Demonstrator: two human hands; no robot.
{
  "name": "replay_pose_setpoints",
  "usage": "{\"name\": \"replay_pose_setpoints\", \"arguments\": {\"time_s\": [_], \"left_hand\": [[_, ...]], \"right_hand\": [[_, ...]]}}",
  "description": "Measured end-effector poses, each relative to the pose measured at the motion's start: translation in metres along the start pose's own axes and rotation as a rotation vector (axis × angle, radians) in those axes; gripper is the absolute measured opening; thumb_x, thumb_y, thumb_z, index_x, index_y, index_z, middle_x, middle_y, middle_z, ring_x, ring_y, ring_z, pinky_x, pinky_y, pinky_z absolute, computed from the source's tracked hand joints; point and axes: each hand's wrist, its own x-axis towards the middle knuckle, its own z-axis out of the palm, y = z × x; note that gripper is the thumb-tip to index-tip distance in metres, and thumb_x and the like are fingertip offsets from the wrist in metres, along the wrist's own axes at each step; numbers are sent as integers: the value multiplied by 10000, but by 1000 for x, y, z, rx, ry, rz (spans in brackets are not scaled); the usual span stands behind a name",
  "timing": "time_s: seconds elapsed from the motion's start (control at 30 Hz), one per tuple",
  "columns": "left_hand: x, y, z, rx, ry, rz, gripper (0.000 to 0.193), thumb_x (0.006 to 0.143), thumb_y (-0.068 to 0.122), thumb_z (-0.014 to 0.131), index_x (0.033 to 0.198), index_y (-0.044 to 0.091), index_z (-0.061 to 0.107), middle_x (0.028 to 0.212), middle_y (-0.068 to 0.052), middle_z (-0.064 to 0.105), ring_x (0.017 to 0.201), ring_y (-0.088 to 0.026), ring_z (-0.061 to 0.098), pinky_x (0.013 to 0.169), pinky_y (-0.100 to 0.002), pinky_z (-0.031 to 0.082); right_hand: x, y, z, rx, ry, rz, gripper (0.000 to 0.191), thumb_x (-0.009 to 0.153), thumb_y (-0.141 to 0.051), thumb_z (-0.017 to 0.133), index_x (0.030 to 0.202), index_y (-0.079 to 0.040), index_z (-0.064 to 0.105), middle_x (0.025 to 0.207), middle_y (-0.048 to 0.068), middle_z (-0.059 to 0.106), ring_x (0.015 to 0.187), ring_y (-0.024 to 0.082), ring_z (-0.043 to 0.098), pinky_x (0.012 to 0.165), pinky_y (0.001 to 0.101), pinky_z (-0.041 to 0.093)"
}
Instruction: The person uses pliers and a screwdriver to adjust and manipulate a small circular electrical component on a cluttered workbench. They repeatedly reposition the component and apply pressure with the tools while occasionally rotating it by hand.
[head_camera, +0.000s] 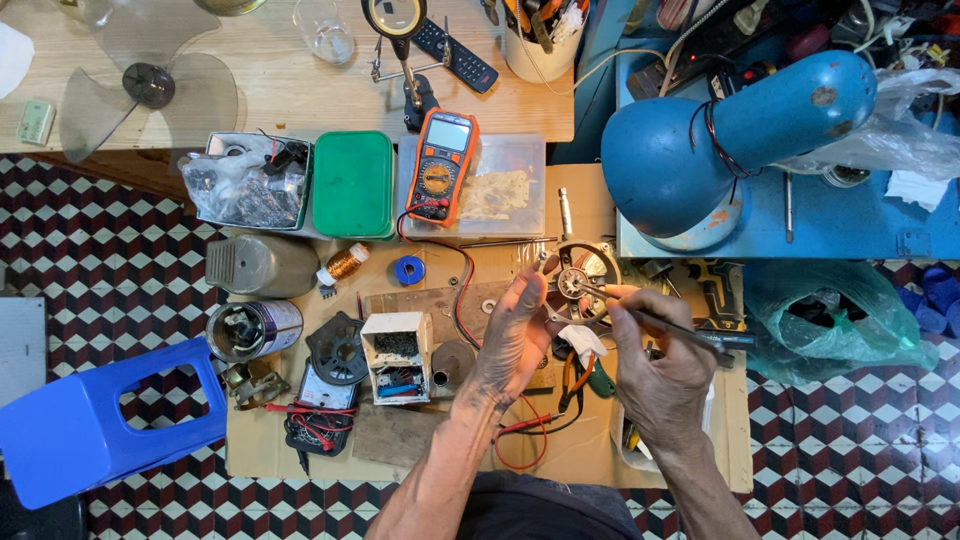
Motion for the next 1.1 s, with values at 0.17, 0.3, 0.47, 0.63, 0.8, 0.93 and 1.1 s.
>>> {"name": "replay_pose_setpoints", "arguments": {"time_s": [0.17,0.3,0.47,0.63,0.8,0.93,1.1], "left_hand": [[-2,3,0,-59,33,-4,648,942,404,726,1367,-34,509,1267,-141,627,1165,-240,648,1048,-406,558],[-3,2,4,-32,48,-19,655,923,422,716,1366,-19,518,1268,-136,633,1182,-229,650,1068,-387,554],[-5,5,9,16,21,-29,676,930,441,704,1387,-19,513,1272,-131,638,1173,-219,648,1067,-369,552],[-7,7,11,21,10,-47,679,943,441,699,1401,-26,514,1280,-132,636,1165,-209,646,1057,-361,551],[-6,5,10,8,21,-49,690,943,441,706,1395,-42,508,1261,-149,642,1138,-235,658,1040,-371,560],[-6,5,8,16,37,-38,703,915,422,730,1400,-32,500,1266,-133,639,1141,-216,659,1048,-369,560],[-6,6,6,38,33,-42,727,913,423,748,1420,-32,494,1267,-145,636,1124,-225,653,1034,-365,548]], "right_hand": [[-2,-1,2,269,51,226,157,996,-84,692,1121,-23,619,1014,91,724,890,126,723,746,235,605],[-1,0,1,191,12,271,156,980,-102,695,1101,-27,632,973,85,743,874,136,742,729,241,618],[1,2,0,126,-13,196,146,983,-112,694,1100,-41,641,989,89,751,885,150,759,758,255,649],[-1,3,3,245,26,236,159,979,-100,688,1119,-46,636,1020,99,754,916,152,761,759,249,652],[-1,4,2,309,22,209,160,997,-103,679,1130,-39,615,1048,110,750,951,156,758,796,250,654],[1,4,-1,183,-9,265,167,985,-108,687,1117,-30,621,979,114,748,873,160,754,728,257,637],[4,1,1,184,-27,210,158,988,-101,678,1119,-34,624,1022,107,754,910,155,764,749,255,654]]}}
